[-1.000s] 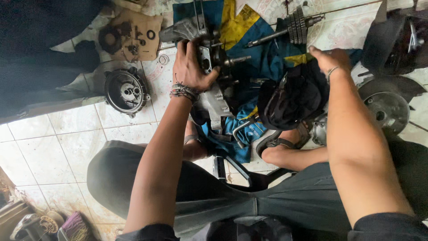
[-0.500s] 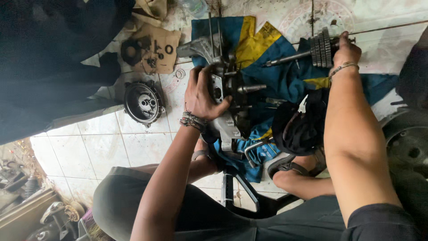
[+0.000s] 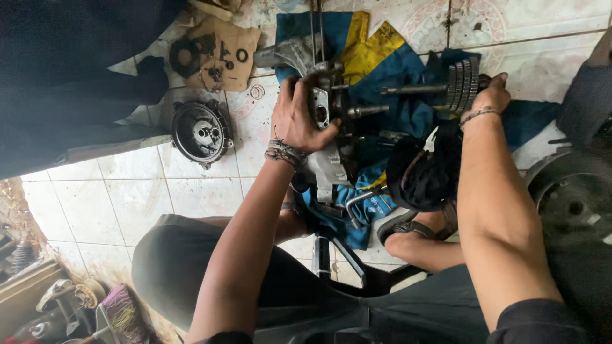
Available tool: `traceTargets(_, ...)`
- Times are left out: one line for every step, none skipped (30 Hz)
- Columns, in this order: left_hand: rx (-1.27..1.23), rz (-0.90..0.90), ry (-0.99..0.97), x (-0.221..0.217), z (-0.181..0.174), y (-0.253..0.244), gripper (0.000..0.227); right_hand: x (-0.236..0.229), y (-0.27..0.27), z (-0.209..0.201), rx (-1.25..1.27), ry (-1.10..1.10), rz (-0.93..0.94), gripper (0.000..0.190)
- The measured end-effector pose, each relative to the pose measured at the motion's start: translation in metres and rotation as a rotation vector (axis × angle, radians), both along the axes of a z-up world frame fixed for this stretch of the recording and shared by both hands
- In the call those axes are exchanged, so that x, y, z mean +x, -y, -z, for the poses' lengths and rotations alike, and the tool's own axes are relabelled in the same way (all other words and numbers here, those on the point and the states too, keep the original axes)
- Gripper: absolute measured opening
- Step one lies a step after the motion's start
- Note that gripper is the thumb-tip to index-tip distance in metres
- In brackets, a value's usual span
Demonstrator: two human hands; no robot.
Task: The person sits on the floor and works on a disassembled engine block, using a hammer to tap a gear or shaft into place. The person repeatedly adjusts the engine block and uses the hammer to apply force to the internal components.
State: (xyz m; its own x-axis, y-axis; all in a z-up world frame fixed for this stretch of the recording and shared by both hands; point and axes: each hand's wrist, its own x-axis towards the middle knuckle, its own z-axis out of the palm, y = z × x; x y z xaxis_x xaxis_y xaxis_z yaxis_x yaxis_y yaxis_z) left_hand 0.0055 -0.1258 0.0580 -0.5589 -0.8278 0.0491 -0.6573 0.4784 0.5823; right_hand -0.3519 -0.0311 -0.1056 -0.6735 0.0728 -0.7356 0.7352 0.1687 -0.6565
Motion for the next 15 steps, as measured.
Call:
traceTargets(0.002, 0.006, -0.007, -0.001, 0.000, 0.002, 0.084, 0.005, -0.005, -0.003, 0.002, -0.007, 0.006, 0.051)
traceTargets(0.007, -0.010, 0.015, -0.002, -0.001, 0.004, 0.085, 0.009, -0.011, -0.006, -0.041, 0.019, 0.037, 0.048)
traceTargets(0.017, -0.024, 0.031, -0.006, -0.001, 0.002, 0.087, 0.011, -0.022, -0.010, -0.079, 0.039, 0.070, 0.045)
traceTargets(0.023, -0.016, 0.018, -0.002, 0.003, -0.004, 0.087, 0.027, -0.040, -0.016, -0.073, 0.025, 0.078, 0.045)
traceTargets(0.014, -0.033, -0.022, -0.003, 0.007, 0.000, 0.088, 0.037, -0.047, -0.023, 0.082, -0.055, -0.163, 0.062)
traceTargets(0.005, -0.049, -0.063, -0.005, 0.010, 0.004, 0.090, 0.047, -0.054, -0.030, 0.245, -0.135, -0.399, 0.079)
traceTargets(-0.005, -0.037, -0.076, -0.004, 0.010, 0.005, 0.090, 0.056, -0.058, -0.035, 0.238, -0.149, -0.385, 0.079)
traceTargets(-0.004, -0.037, -0.070, -0.004, 0.010, 0.007, 0.091, 0.065, -0.063, -0.038, 0.256, -0.158, -0.317, 0.071)
traceTargets(0.004, -0.038, -0.062, -0.004, 0.011, 0.005, 0.092, 0.075, -0.071, -0.041, 0.279, -0.163, -0.251, 0.063)
traceTargets(0.002, -0.026, -0.073, -0.003, 0.010, 0.006, 0.092, 0.083, -0.076, -0.039, 0.279, -0.173, -0.237, 0.063)
traceTargets(0.000, -0.033, -0.067, -0.004, 0.009, 0.006, 0.092, 0.091, -0.080, -0.036, 0.269, -0.164, -0.229, 0.062)
traceTargets(-0.003, -0.040, -0.061, -0.004, 0.009, 0.008, 0.091, 0.098, -0.083, -0.032, 0.259, -0.155, -0.221, 0.061)
traceTargets(0.000, -0.031, -0.061, -0.001, 0.007, 0.008, 0.091, 0.109, -0.086, -0.030, 0.262, -0.153, -0.212, 0.061)
traceTargets(0.004, -0.032, -0.074, 0.002, 0.007, 0.009, 0.090, 0.120, -0.089, -0.028, 0.241, -0.128, -0.199, 0.061)
traceTargets(0.011, -0.036, -0.082, 0.006, 0.006, 0.009, 0.089, 0.131, -0.093, -0.025, 0.223, -0.099, -0.190, 0.062)
